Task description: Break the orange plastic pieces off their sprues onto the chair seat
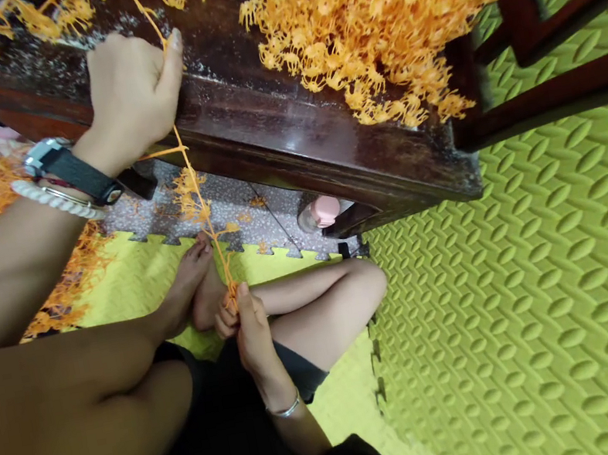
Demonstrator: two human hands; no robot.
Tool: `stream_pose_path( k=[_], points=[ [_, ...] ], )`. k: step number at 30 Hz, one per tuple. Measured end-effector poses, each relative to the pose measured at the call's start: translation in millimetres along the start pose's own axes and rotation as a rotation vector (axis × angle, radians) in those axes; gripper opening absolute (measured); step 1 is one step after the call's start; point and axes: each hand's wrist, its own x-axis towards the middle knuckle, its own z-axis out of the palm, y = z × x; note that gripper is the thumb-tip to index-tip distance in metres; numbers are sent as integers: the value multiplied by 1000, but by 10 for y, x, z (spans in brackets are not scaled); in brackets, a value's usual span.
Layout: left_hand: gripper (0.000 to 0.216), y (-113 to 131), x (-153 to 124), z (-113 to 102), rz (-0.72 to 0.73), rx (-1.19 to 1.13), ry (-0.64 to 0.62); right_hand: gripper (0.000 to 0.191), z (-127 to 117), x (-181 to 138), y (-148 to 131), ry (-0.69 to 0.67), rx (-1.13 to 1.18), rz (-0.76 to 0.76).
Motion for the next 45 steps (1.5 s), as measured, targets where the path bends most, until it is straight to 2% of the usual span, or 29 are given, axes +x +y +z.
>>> stream_pose_path(
  k=[9, 13, 18, 22, 25, 28, 31, 34, 37, 39, 42, 45],
  points=[
    [80, 11, 5, -13, -14, 69, -30, 52, 60, 6, 107, 225, -78, -215],
    [77, 19, -3, -23, -5, 78, -32, 51, 109, -35, 147, 282, -59, -269],
    [76, 7, -4, -10, 13, 99, -32, 52, 143, -70, 169, 361, -49, -318],
    [81, 1, 5, -20, 28, 110, -28, 53, 115, -102, 205, 348, -46, -287],
    [82, 0, 24, -32, -13, 107, -34, 54, -76, -252, 369, 406, -4, -151],
    [77, -10, 38, -25, -25, 105, -35, 56, -423, -508, 581, 500, -6, 23],
    [72, -20, 28, -16, 1, 78, -2, 53, -726, -664, 615, 553, -62, 16],
    [69, -11, -3, -33, -5, 43, 6, 47, -837, -562, 374, 534, -141, -125],
    [67, 7, -31, -58, -18, -4, -15, 42, -794, -303, -99, 499, -252, -352],
    [67, 13, -37, -62, -17, -27, -22, 35, -713, -131, -510, 541, -422, -595],
    [66, 9, -23, -46, -2, -17, -22, 26, -538, 116, -1226, 695, -800, -1011],
    [66, -2, 4, -18, -7, 19, -13, 26, -374, 437, -1951, 731, -1068, -1346]
  ],
)
